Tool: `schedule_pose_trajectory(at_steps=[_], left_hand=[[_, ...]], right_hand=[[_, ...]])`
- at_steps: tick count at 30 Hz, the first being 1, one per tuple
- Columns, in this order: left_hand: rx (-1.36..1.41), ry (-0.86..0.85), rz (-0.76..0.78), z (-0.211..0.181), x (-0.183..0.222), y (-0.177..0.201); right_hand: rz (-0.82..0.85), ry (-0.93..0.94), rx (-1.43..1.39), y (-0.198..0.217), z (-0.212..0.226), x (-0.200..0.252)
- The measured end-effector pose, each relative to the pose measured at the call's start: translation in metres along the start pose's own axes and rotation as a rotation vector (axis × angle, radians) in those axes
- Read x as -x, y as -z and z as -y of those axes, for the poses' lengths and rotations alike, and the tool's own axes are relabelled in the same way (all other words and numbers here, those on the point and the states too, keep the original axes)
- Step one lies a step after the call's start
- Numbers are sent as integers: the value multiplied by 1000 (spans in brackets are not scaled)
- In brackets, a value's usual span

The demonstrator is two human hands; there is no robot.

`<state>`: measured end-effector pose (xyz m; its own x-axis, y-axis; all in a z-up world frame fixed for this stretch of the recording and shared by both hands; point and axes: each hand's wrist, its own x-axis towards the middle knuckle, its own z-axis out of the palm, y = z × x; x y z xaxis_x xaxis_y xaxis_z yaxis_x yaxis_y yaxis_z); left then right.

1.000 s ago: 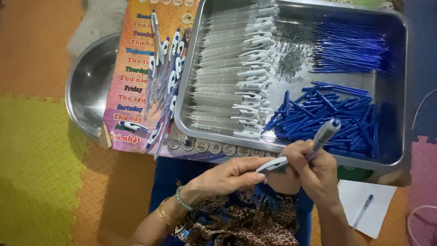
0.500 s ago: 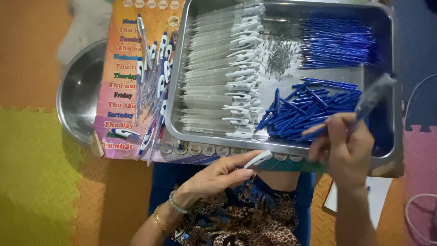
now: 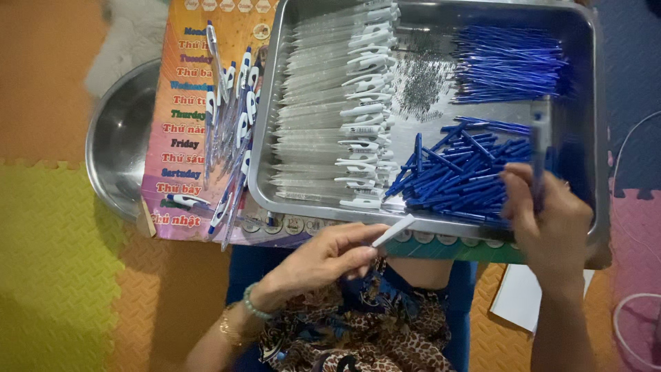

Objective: The person assembles pens by picking up white barrels from a tray, inserting blue ink cartridges, and attaching blue caps by hand.

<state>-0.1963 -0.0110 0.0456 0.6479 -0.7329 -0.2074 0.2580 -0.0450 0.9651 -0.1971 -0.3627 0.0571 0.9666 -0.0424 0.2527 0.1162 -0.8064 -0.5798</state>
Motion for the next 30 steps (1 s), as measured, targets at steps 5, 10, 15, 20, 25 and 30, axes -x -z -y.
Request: schedule_pose_trajectory(at_steps=[5,10,15,20,25,30], left_hand=[[-570,-102,-101,-27,-14,8],[-1260,-360,-264,-62,-24,-11],[-1823,-446,-288,-95,-32,-37],[-1931,-416,-283,-116,-29,-37],[-1675,-378,-261,-107,-34,-14],[-1164,-57,139,-106,-23,25]], right_hand=[[207,-425,-827,-33,47,28],[316,-468,-1181,-86,51,33],[366,-515,-1319,-82,56,24],[343,-509,-1252,-75,56,22],[310,-488,-1247,-67,48,20],[140,-453,-859,-34,47,12]])
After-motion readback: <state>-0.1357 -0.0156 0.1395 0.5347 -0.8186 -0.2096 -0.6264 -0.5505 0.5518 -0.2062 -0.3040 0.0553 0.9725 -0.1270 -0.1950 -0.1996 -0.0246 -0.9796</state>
